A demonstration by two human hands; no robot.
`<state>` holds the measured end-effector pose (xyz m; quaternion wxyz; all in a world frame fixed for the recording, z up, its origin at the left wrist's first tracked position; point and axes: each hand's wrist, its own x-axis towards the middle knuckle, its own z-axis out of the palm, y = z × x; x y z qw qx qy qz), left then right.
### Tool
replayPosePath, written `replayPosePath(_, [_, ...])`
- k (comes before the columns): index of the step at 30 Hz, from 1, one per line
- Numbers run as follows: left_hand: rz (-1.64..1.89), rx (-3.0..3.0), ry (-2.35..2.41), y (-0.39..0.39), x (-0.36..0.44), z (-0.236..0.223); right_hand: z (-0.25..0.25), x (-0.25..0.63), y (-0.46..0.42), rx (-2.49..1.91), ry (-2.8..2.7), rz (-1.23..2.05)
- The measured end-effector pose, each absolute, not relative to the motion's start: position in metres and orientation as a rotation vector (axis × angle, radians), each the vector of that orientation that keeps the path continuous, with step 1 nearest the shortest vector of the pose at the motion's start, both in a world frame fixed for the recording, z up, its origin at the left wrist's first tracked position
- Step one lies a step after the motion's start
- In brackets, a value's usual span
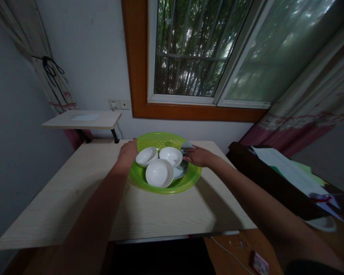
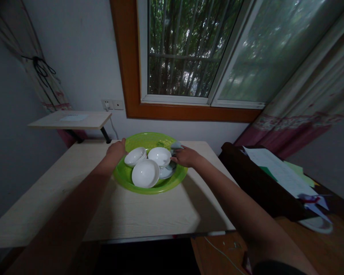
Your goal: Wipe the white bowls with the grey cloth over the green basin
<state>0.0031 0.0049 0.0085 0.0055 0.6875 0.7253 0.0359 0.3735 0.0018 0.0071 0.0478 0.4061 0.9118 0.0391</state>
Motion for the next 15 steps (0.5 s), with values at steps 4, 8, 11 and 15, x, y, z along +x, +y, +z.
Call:
replayPosePath(4, [0.101, 2.133, 2.279, 0.003, 0.005, 0.01, 0.001, 0.366, 0.02, 1.345, 2.686, 0.178])
replayPosePath(8, [0.129, 2.127, 2.29, 0.001, 0.007, 0.01, 0.001, 0.365, 0.018, 1.426, 2.671, 0.108])
replayPosePath(11, [0.16, 2.131, 2.285, 0.0, 0.007, 0.009, 0.006, 0.37, 0.003, 1.421, 2.66, 0.014])
replayPosePath(15, [0.156, 2.127, 2.284, 0.002, 0.006, 0.007, 0.015, 0.38, -0.026, 1.363, 2.712, -0.018])
